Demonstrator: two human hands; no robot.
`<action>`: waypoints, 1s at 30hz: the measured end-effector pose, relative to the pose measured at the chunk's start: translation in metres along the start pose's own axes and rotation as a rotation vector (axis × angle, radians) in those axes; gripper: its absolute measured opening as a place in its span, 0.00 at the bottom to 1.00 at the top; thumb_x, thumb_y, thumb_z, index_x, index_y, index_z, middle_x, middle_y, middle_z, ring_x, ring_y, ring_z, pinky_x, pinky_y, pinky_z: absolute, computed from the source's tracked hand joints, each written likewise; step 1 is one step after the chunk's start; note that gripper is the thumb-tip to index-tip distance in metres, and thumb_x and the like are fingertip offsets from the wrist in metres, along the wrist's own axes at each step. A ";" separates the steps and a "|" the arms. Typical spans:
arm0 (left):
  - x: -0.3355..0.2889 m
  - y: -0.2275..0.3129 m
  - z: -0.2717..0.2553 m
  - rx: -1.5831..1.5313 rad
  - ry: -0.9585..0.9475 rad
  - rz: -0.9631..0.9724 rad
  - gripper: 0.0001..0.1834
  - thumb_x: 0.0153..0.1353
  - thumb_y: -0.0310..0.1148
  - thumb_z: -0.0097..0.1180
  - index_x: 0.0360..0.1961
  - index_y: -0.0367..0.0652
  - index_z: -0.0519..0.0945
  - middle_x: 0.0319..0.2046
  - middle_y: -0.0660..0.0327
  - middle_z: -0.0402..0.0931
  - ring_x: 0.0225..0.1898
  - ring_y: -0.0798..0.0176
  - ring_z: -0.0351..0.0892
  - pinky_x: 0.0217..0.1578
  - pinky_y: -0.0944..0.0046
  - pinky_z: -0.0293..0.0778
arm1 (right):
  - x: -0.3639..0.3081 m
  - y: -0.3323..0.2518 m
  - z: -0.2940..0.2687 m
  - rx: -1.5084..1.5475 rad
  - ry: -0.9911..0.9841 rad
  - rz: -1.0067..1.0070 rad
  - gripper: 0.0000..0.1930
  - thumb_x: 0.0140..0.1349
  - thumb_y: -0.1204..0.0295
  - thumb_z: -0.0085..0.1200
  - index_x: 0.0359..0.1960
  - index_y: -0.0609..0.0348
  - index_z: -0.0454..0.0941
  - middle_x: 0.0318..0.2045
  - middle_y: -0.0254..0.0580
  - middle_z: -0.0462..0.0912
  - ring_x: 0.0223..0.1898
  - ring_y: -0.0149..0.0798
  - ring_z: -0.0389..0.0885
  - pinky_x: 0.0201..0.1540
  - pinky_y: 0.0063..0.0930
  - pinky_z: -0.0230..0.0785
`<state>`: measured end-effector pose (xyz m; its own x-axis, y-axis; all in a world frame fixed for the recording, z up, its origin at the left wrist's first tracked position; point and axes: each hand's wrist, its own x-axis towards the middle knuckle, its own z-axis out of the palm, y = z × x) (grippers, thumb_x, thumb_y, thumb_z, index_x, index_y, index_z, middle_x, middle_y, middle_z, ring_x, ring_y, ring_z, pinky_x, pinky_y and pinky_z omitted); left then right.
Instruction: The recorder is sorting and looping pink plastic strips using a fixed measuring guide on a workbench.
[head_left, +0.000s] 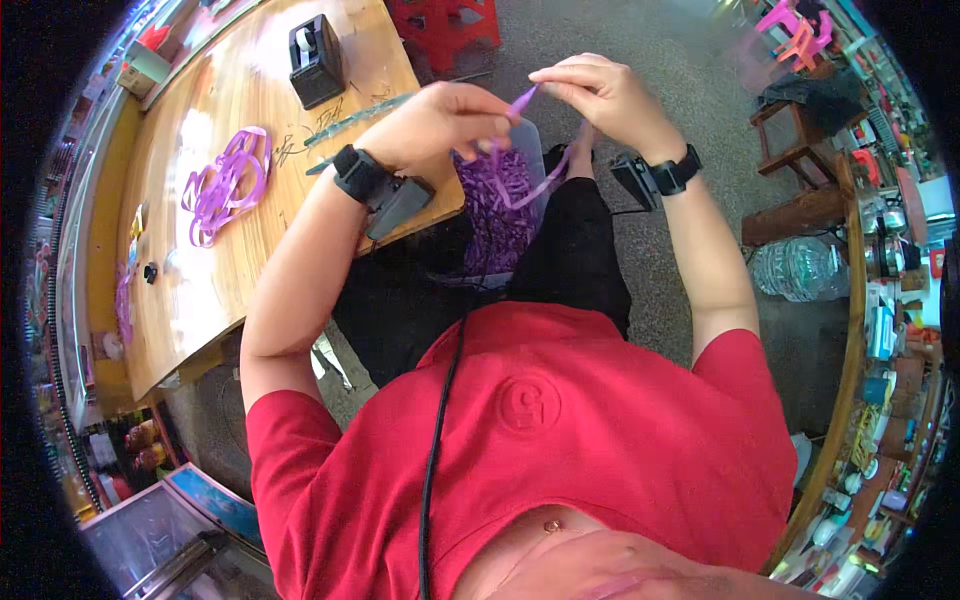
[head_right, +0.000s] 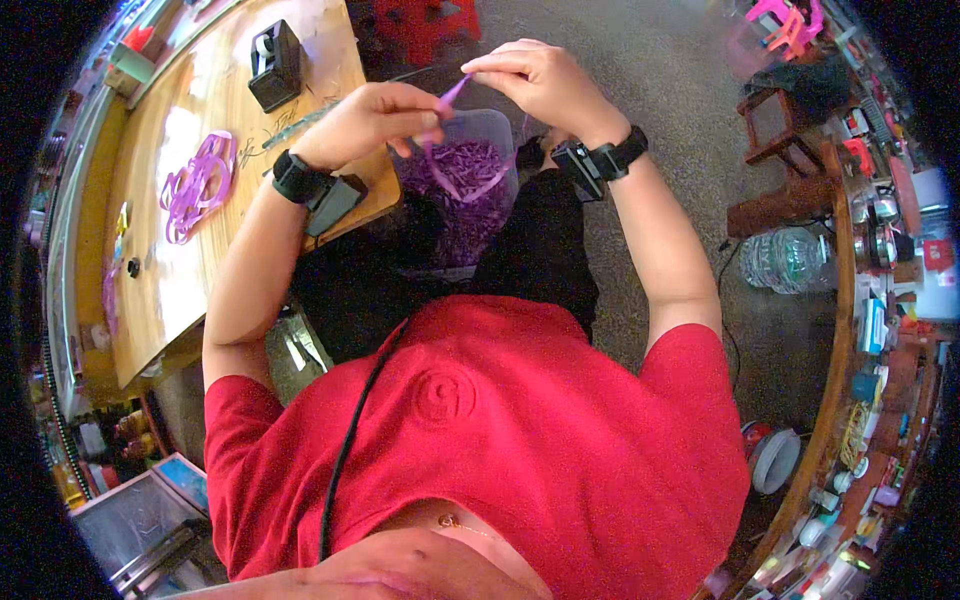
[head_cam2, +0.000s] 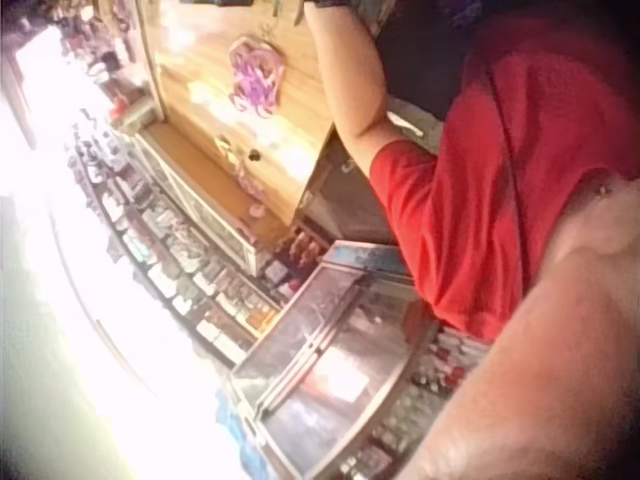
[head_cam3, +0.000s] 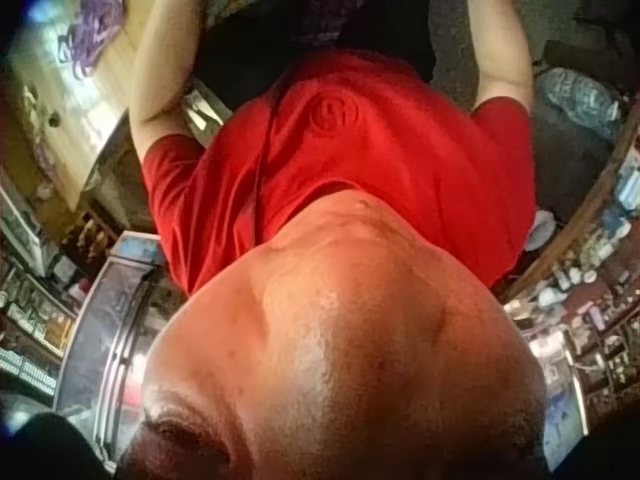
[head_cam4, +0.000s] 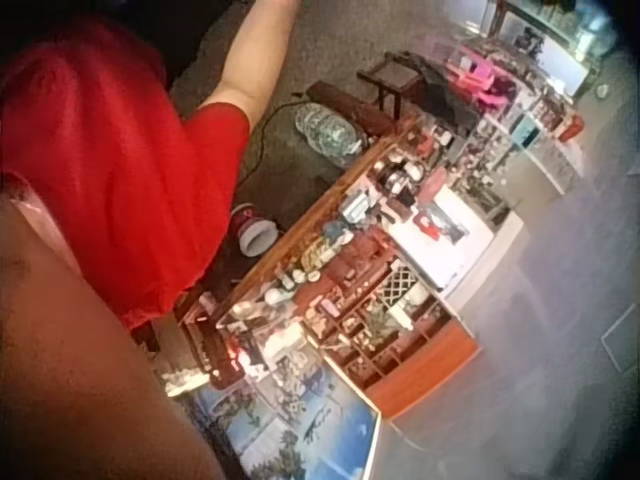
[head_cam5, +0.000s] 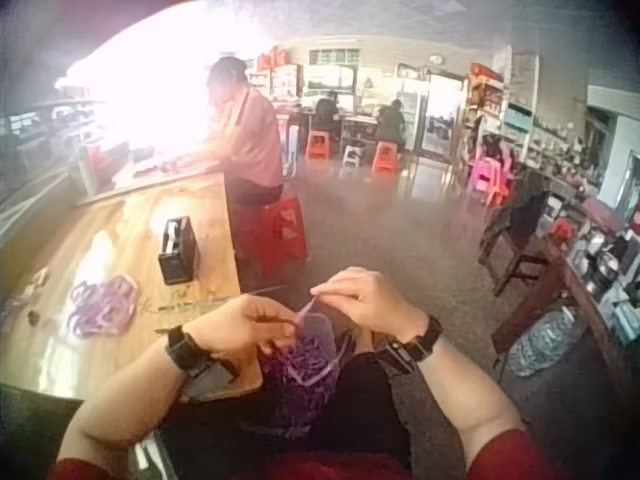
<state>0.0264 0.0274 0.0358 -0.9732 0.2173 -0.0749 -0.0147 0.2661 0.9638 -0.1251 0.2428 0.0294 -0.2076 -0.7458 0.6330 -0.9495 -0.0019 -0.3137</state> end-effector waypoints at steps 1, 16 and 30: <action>-0.001 0.002 0.005 0.061 -0.016 0.015 0.18 0.66 0.38 0.56 0.52 0.38 0.81 0.36 0.62 0.83 0.38 0.72 0.80 0.35 0.72 0.76 | 0.001 0.008 0.005 0.003 -0.001 -0.005 0.08 0.62 0.67 0.59 0.41 0.49 0.86 0.36 0.38 0.86 0.38 0.40 0.82 0.44 0.32 0.74; -0.012 0.008 -0.037 0.458 0.170 0.200 0.14 0.67 0.31 0.56 0.51 0.37 0.80 0.36 0.60 0.84 0.39 0.70 0.81 0.41 0.70 0.75 | 0.052 0.082 0.081 0.241 -0.182 -0.021 0.11 0.66 0.67 0.56 0.47 0.46 0.85 0.34 0.34 0.85 0.38 0.33 0.80 0.44 0.28 0.73; 0.000 -0.030 -0.065 0.864 0.422 0.230 0.13 0.62 0.30 0.55 0.46 0.42 0.82 0.38 0.52 0.82 0.42 0.46 0.79 0.46 0.54 0.74 | 0.051 0.058 0.134 0.875 -0.264 0.401 0.12 0.63 0.74 0.59 0.48 0.62 0.83 0.41 0.37 0.86 0.43 0.27 0.83 0.50 0.23 0.75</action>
<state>0.0123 -0.0414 0.0240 -0.9358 0.0421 0.3500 0.1944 0.8898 0.4128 -0.1590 0.1149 -0.0514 -0.3151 -0.9229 0.2212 -0.2908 -0.1279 -0.9482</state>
